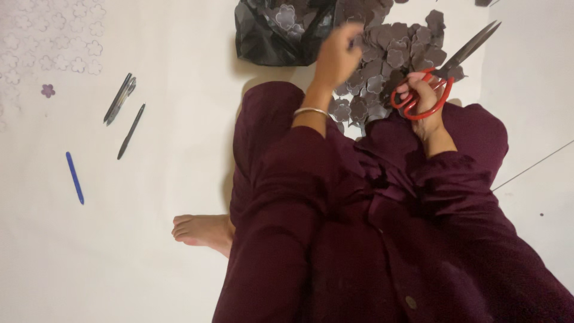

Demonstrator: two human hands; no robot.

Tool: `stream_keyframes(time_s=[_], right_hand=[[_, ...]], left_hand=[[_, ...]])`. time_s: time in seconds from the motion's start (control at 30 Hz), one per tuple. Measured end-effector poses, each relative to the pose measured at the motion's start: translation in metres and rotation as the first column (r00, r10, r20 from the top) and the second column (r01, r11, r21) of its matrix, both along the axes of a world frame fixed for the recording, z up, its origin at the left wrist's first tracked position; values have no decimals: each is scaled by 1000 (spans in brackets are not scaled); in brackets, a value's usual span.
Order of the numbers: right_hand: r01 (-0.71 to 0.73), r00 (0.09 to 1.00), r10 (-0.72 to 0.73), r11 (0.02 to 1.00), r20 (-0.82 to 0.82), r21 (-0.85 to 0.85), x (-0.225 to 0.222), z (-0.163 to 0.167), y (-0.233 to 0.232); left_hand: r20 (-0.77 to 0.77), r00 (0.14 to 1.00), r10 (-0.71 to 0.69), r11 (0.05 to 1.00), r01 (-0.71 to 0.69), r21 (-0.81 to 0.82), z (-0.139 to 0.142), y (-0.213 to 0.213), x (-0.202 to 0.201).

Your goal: The person sits on the floor and uses red-handled scissors to cut flower-shaped outlines from a sheet of dark paper. They hold the paper with one hand and cut along the drawn lines with the other, placing the finished cutouts into a black plastic bag.

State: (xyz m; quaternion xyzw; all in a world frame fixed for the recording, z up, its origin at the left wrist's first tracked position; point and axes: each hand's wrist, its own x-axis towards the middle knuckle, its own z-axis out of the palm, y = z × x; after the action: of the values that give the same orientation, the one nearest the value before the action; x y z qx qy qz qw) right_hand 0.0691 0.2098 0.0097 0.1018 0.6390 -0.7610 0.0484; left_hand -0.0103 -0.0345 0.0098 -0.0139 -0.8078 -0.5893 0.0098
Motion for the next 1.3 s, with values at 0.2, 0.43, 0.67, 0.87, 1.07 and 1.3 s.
stream_keyframes(time_s=[0.2, 0.43, 0.67, 0.87, 1.07, 1.3], right_hand=[[38, 999, -38, 999, 20, -6, -1, 4, -3], [17, 1000, -17, 1000, 16, -6, -1, 3, -2], [-15, 1000, 15, 1000, 26, -13, -1, 4, -1], [-124, 992, 124, 992, -4, -29, -1, 4, -8], [-159, 987, 155, 979, 38, 126, -3, -3, -8], [-113, 993, 110, 992, 45, 55, -2, -8, -8]], left_hand=[[259, 965, -42, 766, 197, -611, 12, 36, 32], [171, 985, 1, 786, 104, -609, -14, 43, 31], [340, 940, -23, 990, -26, 141, -10, 41, 18], [398, 874, -279, 842, 24, 539, -9, 34, 14], [397, 836, -379, 837, 126, 533, -16, 43, 22], [356, 890, -285, 859, 73, 506, -23, 38, 24]])
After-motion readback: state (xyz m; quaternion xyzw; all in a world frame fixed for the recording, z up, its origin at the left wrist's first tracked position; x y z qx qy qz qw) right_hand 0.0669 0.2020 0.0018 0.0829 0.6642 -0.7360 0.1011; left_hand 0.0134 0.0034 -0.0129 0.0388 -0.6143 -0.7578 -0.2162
